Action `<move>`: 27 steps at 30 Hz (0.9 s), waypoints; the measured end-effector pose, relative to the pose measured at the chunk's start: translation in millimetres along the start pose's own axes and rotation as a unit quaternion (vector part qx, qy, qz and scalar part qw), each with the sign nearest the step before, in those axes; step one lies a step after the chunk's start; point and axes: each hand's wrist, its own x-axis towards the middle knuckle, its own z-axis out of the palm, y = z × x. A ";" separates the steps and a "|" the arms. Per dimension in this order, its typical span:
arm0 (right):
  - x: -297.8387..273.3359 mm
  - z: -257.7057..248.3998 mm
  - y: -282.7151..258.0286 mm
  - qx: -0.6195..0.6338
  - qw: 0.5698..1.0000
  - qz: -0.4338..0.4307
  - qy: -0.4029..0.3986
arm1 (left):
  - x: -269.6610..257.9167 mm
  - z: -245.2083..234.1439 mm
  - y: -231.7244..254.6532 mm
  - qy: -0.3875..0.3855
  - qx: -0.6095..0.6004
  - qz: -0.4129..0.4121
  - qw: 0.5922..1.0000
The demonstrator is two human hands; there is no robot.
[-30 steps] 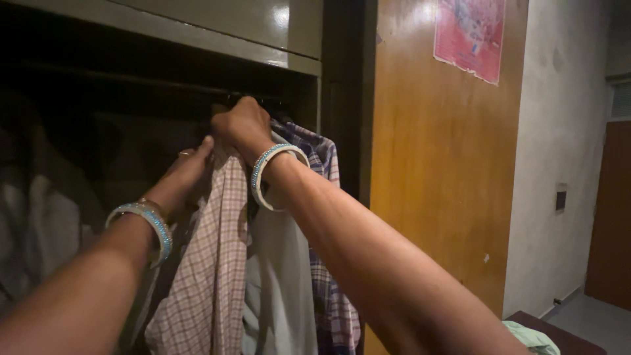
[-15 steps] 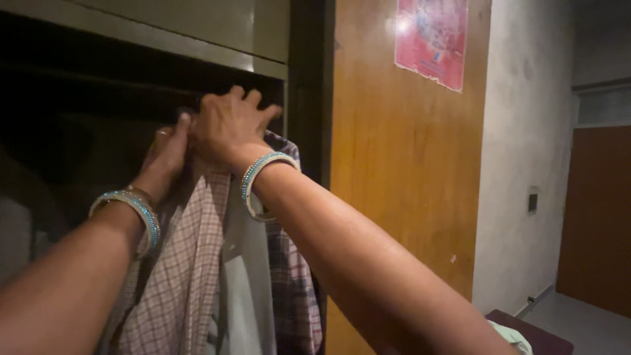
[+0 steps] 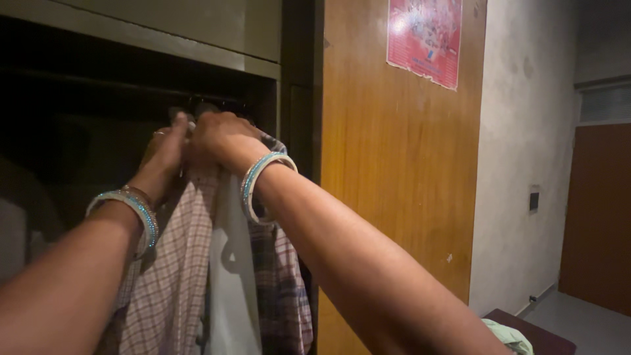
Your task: The person removes shirts from a wardrobe, then places them on a bed. They pick up shirts one at a time, put them on hangers, and return them to the wardrobe. The process is repeated for multiple shirts.
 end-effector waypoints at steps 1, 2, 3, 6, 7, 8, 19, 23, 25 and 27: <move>7.1 0.1 -0.2 0.021 0.999 0.013 -0.022 | -1.1 -1.0 1.3 -0.011 -0.022 0.013 1.000; 14.6 -0.4 -0.1 0.041 0.998 0.025 -0.045 | -3.4 -1.5 3.4 -0.021 -0.044 0.027 0.998; 21.2 -2.1 2.7 0.068 0.997 0.008 -0.045 | -7.2 -1.5 6.4 -0.030 -0.067 0.040 0.997; 30.0 1.2 10.6 0.193 0.979 -0.017 -0.071 | -30.8 -6.3 20.5 -0.044 -0.044 0.069 0.996; 28.2 3.6 15.4 0.261 0.961 -0.002 -0.093 | -41.5 -9.1 26.1 -0.049 -0.036 0.047 0.997; 25.5 5.2 18.3 0.329 0.937 0.014 -0.114 | -52.4 -12.2 31.3 -0.055 -0.027 0.026 0.998; 19.7 22.3 0.8 0.463 0.870 0.069 -0.154 | 27.7 -36.5 6.8 -0.075 0.035 0.039 0.996; 31.9 37.8 -29.4 0.577 0.789 0.054 -0.203 | 73.0 -65.1 -23.4 -0.161 -0.222 -0.063 0.960; 31.1 43.0 -40.5 0.593 0.781 0.043 -0.189 | 77.5 -83.8 -32.6 -0.160 -0.214 -0.059 0.962; 27.8 42.4 -48.0 0.596 0.782 0.043 -0.177 | 77.7 -95.1 -37.4 -0.162 -0.211 -0.060 0.962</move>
